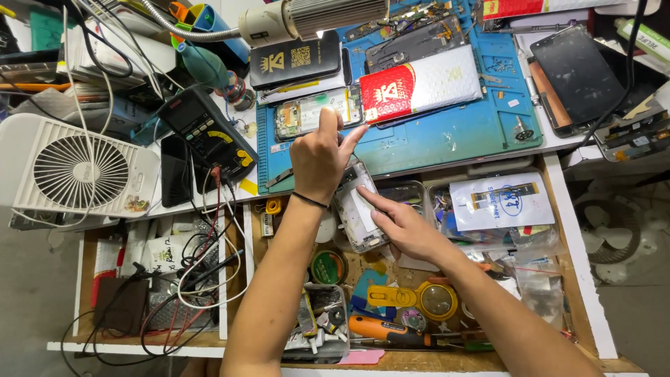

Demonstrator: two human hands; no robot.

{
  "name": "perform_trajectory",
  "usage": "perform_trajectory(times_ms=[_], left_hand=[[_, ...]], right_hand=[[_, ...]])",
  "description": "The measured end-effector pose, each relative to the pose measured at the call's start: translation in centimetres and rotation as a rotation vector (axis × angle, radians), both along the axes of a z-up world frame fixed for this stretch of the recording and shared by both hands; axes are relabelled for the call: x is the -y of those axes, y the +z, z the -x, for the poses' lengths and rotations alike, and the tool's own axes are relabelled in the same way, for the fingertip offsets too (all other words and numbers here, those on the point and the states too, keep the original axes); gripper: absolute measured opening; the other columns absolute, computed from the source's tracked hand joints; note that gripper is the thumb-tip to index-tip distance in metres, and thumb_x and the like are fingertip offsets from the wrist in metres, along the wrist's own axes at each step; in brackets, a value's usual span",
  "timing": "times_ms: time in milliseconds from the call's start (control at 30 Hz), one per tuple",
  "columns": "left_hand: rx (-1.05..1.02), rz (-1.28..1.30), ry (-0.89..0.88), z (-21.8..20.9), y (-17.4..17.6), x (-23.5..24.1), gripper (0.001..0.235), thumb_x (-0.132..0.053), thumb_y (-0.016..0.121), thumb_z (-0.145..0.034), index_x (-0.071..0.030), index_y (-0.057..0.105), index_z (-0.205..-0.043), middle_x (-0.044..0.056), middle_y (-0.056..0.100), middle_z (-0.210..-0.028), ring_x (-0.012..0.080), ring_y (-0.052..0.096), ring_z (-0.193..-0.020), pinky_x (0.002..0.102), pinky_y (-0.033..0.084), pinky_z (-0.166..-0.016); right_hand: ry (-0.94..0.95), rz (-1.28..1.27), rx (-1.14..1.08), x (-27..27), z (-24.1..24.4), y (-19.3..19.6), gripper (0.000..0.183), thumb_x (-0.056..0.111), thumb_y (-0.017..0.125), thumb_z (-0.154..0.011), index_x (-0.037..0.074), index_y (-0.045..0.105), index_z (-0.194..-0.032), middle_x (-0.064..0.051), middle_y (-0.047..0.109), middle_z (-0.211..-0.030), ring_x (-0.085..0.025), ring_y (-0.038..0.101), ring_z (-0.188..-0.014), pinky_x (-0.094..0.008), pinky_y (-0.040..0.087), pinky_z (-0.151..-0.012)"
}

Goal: The person uses a small cylindrical tool to scrape and clean the interior frame of a disassembled smartphone. They repeatedly rotate the device and apply the tool along the edges and corners of the internal chassis.

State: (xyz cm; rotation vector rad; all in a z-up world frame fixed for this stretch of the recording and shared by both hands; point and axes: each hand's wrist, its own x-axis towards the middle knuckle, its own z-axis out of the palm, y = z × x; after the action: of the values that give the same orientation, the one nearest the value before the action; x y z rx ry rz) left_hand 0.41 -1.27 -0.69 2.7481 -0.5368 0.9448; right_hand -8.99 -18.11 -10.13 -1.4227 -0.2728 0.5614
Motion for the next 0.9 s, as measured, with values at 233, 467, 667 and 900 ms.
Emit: perform_trajectory(times_ms=[233,467,667,900], left_hand=[[-0.481,0.244,-0.29,2.9,4.6,0.7,0.032,0.005,0.061,-0.091,-0.011,0.04,-0.109,0.028,0.058,-0.137,0.0523,0.068,-0.101,0.06,0.06,-0.074],[-0.219,0.039,-0.143,0.7,0.9,-0.2,0.029,-0.028,0.072,-0.093,-0.015,0.047,-0.101,0.008,0.068,-0.067,0.0336,0.07,-0.061,0.043,0.058,-0.059],[-0.4,0.171,-0.213,1.4,2.2,0.1,0.028,-0.021,0.065,-0.092,-0.015,0.044,-0.109,0.015,0.071,-0.092,0.0448,0.072,-0.076,0.056,0.058,-0.062],[-0.343,0.207,-0.187,1.1,0.6,-1.1,0.034,-0.027,0.071,-0.096,-0.011,0.043,-0.107,0.017,0.075,-0.088,0.0371,0.075,-0.076,0.047,0.06,-0.062]], right_hand=[[-0.003,0.0,0.004,-0.1,0.1,0.3,0.055,0.012,0.038,-0.101,0.012,0.043,-0.155,-0.027,0.064,-0.097,-0.027,0.068,-0.039,-0.025,0.054,-0.032],[0.004,0.002,0.004,-0.2,0.2,0.3,0.055,0.012,0.038,-0.101,0.012,0.043,-0.155,-0.027,0.065,-0.09,-0.027,0.068,-0.039,-0.025,0.054,-0.032],[0.001,0.006,0.016,0.0,0.3,0.7,0.055,0.012,0.039,-0.1,0.012,0.043,-0.155,-0.027,0.067,-0.084,-0.027,0.068,-0.039,-0.025,0.054,-0.032],[0.002,0.009,0.027,0.1,0.4,1.1,0.055,0.012,0.039,-0.1,0.012,0.043,-0.155,-0.026,0.068,-0.078,-0.027,0.068,-0.038,-0.025,0.054,-0.032]])
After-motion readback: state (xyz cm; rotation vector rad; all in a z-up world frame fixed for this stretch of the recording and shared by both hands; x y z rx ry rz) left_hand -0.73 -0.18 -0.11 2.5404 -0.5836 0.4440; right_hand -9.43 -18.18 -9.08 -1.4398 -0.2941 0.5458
